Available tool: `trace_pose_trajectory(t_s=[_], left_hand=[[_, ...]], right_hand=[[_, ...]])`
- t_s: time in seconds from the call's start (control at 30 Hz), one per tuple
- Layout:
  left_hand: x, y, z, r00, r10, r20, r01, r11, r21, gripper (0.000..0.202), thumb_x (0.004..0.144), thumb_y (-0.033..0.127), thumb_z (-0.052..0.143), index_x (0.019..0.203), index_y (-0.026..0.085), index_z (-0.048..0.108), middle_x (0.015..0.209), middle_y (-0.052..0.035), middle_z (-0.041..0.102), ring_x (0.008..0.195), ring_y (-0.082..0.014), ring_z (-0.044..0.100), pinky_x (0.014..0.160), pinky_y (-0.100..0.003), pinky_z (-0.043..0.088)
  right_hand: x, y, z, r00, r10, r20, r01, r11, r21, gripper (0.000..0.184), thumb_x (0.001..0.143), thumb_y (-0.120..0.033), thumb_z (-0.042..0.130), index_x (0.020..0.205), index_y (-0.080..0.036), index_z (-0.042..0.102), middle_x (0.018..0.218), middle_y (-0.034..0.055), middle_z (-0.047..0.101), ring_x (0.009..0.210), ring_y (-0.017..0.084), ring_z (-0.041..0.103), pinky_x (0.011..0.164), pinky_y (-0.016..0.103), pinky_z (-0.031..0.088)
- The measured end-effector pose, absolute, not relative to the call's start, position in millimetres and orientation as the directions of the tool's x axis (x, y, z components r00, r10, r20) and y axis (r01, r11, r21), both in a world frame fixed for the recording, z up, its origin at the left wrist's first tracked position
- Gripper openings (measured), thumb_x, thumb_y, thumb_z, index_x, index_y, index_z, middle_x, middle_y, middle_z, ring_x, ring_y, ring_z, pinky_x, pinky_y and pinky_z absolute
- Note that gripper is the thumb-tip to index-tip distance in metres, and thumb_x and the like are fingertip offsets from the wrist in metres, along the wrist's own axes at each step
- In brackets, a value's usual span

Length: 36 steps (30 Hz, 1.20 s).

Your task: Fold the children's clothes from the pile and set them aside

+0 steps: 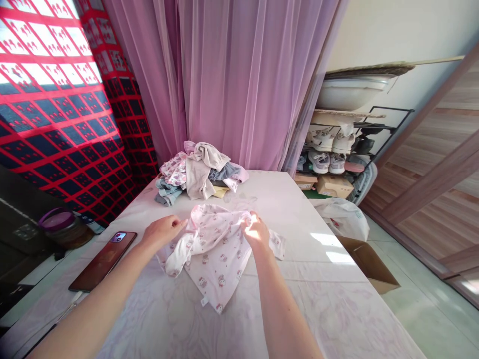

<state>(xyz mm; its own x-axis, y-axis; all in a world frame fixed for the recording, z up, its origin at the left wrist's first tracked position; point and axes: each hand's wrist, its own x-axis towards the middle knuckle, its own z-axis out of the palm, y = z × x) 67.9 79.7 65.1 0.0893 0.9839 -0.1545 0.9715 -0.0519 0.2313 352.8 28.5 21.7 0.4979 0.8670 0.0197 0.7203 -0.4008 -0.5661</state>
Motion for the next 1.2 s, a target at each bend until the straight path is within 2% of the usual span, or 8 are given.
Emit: trace_pose_trajectory(t_s=[0.2, 0.33, 0.5, 0.63, 0.8, 0.9, 1.0, 1.2], left_hand=[[121.4, 136.8, 52.7, 0.406, 0.909, 0.089, 0.885, -0.416, 0.209, 0.055, 0.082, 0.036, 0.060, 0.135, 0.024, 0.051, 0.148, -0.0086, 0.048, 0.134, -0.0249, 0.045, 0.108, -0.034, 0.033], [157.7, 156.5, 38.6, 0.453, 0.890, 0.050, 0.861, -0.452, 0.233, 0.038, 0.081, 0.032, 0.063, 0.119, 0.027, 0.064, 0.131, -0.0060, 0.064, 0.125, -0.0257, 0.053, 0.107, -0.036, 0.033], [133.1, 184.5, 45.3, 0.228, 0.971, 0.070, 0.926, -0.239, 0.293, 0.031, 0.093, 0.035, 0.041, 0.102, 0.025, 0.069, 0.103, -0.0069, 0.074, 0.097, -0.0245, 0.066, 0.078, -0.031, 0.046], [82.8, 213.7, 71.8, -0.060, 0.986, 0.153, 0.939, 0.004, 0.344, 0.044, 0.097, 0.032, 0.026, 0.119, 0.020, 0.062, 0.116, -0.0125, 0.070, 0.106, -0.0271, 0.064, 0.079, -0.033, 0.047], [45.0, 213.9, 82.1, -0.225, 0.951, 0.213, 0.893, 0.114, 0.435, 0.048, 0.092, 0.033, 0.040, 0.136, 0.016, 0.050, 0.123, -0.0133, 0.066, 0.110, -0.0282, 0.062, 0.088, -0.038, 0.049], [41.2, 176.1, 62.1, -0.097, 0.933, 0.346, 0.891, -0.074, 0.448, 0.047, 0.087, 0.032, 0.049, 0.131, 0.018, 0.053, 0.134, -0.0122, 0.058, 0.126, -0.0272, 0.052, 0.104, -0.039, 0.043], [44.9, 115.4, 31.5, 0.212, 0.944, 0.254, 0.848, -0.307, 0.433, 0.046, 0.085, 0.041, 0.052, 0.126, 0.021, 0.058, 0.136, -0.0088, 0.056, 0.128, -0.0251, 0.051, 0.109, -0.038, 0.039], [52.7, 20.3, -5.2, 0.330, 0.934, 0.138, 0.869, -0.358, 0.341, 0.070, 0.078, 0.039, 0.065, 0.143, 0.024, 0.044, 0.138, -0.0120, 0.053, 0.127, -0.0300, 0.051, 0.102, -0.042, 0.042]], right_hand=[[358.7, -2.3, 15.1, 0.435, 0.895, -0.102, 0.683, -0.402, -0.610, 0.026, 0.087, -0.041, 0.050, 0.097, -0.023, 0.067, 0.084, 0.0030, 0.071, 0.081, 0.020, 0.065, 0.068, 0.025, 0.040], [362.9, -9.0, 19.4, 0.395, 0.912, -0.111, 0.692, -0.375, -0.617, 0.025, 0.087, -0.034, 0.048, 0.098, -0.026, 0.069, 0.084, 0.0014, 0.073, 0.082, 0.019, 0.065, 0.068, 0.025, 0.040], [391.9, 12.9, 34.4, 0.465, 0.885, -0.032, 0.756, -0.415, -0.507, 0.023, 0.083, -0.025, 0.055, 0.099, -0.026, 0.070, 0.093, 0.0024, 0.073, 0.085, 0.021, 0.065, 0.071, 0.028, 0.043], [398.1, 61.1, 61.9, 0.487, 0.842, 0.232, 0.801, -0.325, -0.504, 0.036, 0.083, -0.021, 0.053, 0.117, -0.021, 0.065, 0.112, 0.0071, 0.068, 0.102, 0.024, 0.062, 0.089, 0.037, 0.047], [373.2, 96.7, 73.9, 0.406, 0.855, 0.322, 0.831, -0.199, -0.520, 0.052, 0.085, -0.024, 0.056, 0.136, -0.026, 0.054, 0.147, 0.0098, 0.046, 0.132, 0.029, 0.044, 0.110, 0.043, 0.034], [355.2, 75.0, 51.7, 0.353, 0.894, 0.275, 0.805, -0.140, -0.577, 0.038, 0.086, -0.022, 0.051, 0.122, -0.023, 0.065, 0.132, 0.0082, 0.060, 0.119, 0.024, 0.057, 0.103, 0.035, 0.042], [340.8, 32.8, 17.9, 0.300, 0.937, 0.177, 0.783, -0.136, -0.607, 0.028, 0.086, -0.024, 0.050, 0.102, -0.022, 0.073, 0.110, 0.0057, 0.071, 0.100, 0.021, 0.067, 0.090, 0.031, 0.049], [332.5, -29.5, -27.5, 0.053, 0.986, 0.157, 0.861, 0.035, -0.507, 0.028, 0.078, -0.023, 0.065, 0.105, -0.025, 0.073, 0.129, 0.0074, 0.064, 0.123, 0.023, 0.055, 0.105, 0.038, 0.040]])
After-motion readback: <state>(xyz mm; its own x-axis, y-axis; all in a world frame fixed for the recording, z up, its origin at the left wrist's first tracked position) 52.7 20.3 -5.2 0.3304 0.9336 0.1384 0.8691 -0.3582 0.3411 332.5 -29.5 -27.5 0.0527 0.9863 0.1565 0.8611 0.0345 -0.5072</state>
